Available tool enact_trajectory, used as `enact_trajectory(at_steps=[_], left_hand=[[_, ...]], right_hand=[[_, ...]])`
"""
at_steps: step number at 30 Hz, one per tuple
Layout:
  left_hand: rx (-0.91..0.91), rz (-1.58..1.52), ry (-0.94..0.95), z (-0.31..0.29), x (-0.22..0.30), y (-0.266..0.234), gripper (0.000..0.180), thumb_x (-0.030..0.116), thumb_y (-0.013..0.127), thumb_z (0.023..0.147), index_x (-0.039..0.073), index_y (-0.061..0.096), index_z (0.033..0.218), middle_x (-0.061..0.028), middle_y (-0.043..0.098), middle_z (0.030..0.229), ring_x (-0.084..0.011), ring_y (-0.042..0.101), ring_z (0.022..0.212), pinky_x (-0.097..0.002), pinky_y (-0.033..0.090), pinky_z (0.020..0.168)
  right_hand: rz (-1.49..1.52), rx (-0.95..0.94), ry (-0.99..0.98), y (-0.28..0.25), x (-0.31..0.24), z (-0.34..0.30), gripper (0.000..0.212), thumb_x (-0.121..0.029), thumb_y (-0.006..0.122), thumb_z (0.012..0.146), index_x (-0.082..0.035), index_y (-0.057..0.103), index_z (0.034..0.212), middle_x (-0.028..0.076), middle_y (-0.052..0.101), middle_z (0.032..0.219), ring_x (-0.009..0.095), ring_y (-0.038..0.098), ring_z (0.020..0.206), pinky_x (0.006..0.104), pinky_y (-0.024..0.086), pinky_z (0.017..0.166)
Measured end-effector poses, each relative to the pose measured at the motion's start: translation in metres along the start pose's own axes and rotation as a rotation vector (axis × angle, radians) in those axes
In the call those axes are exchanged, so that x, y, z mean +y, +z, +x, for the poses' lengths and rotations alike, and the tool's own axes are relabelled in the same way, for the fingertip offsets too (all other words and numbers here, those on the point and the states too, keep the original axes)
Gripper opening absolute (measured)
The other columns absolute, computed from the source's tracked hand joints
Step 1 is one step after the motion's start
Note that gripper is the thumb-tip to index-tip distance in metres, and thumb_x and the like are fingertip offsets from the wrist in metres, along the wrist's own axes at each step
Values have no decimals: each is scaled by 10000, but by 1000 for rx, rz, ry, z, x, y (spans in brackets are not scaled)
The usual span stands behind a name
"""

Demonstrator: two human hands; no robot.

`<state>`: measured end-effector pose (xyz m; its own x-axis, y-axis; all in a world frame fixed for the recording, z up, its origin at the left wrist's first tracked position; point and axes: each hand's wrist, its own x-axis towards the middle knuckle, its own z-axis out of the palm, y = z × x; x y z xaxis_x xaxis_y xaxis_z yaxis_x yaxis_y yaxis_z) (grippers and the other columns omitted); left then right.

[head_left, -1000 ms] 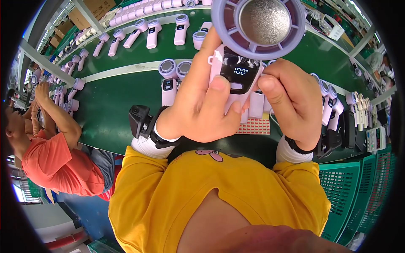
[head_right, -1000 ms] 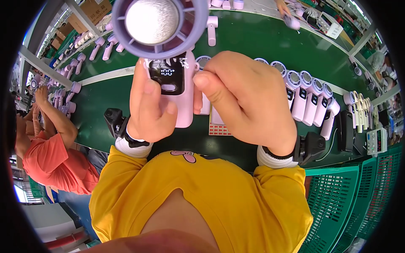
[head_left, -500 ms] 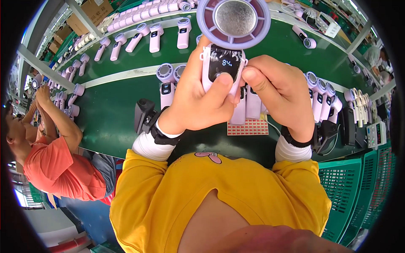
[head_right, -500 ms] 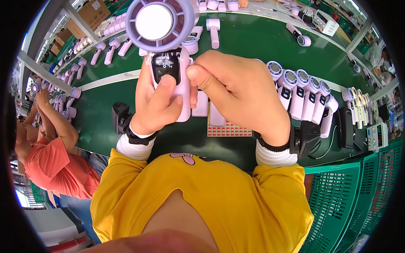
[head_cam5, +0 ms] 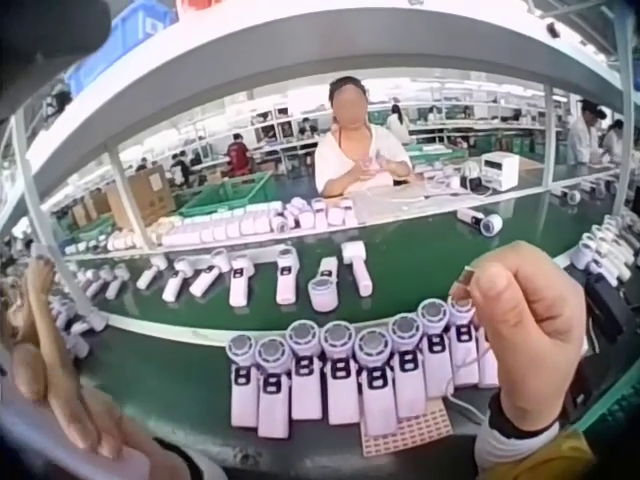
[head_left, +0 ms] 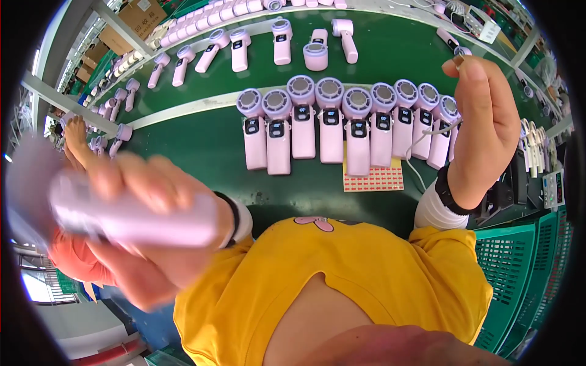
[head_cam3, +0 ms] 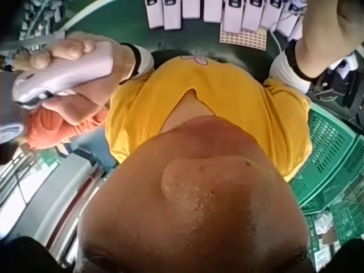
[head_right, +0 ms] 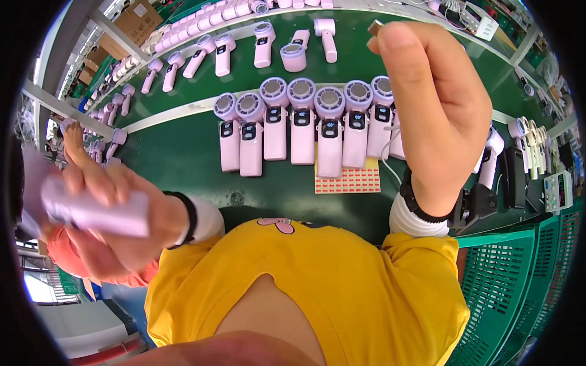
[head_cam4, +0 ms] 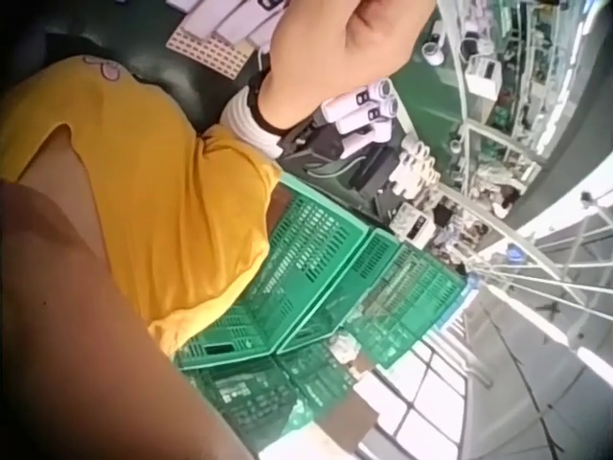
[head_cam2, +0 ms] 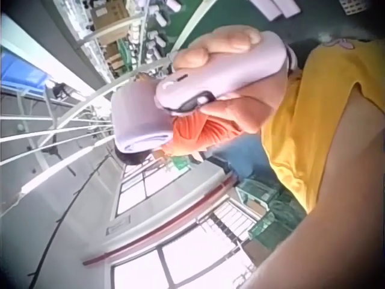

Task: The person tests pink handheld fans by picking them up from a conveyor belt, pressing a button to cycle through speed settings on a digital display, and placing them back. This process is repeated for multiple fans, sometimes handling two at once, while occasionally plugging in a charging cable to check the connection.

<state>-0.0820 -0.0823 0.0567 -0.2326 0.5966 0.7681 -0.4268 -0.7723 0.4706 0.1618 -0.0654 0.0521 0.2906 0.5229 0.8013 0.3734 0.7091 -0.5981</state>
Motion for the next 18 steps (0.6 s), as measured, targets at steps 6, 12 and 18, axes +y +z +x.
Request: enact_trajectory(at_steps=[6,12,18], left_hand=[[-167,312,-380,49,-85,-21,291,131,594,731,53,486,990,-80,569,822,-183,558,703,-291,460,581],[-458,534,-852,132,-261,-97,411,56,582,668,-87,423,1020,-177,582,841,-222,591,701,-295,473,629],[-728,1433,-694,116,-364,-140,551,175,664,588,-87,472,1033,-208,588,802,-315,593,753,-348,464,639]], right_hand=[[-103,68,-58,-6,-2,4,191,-128,487,855,41,574,867,49,582,804,22,355,553,156,267,503],[-32,369,-73,-21,-6,8,253,-162,425,863,62,540,829,91,558,731,49,338,512,174,238,478],[-55,226,-173,-42,-6,8,264,-164,382,872,52,511,791,78,486,652,55,260,471,202,189,449]])
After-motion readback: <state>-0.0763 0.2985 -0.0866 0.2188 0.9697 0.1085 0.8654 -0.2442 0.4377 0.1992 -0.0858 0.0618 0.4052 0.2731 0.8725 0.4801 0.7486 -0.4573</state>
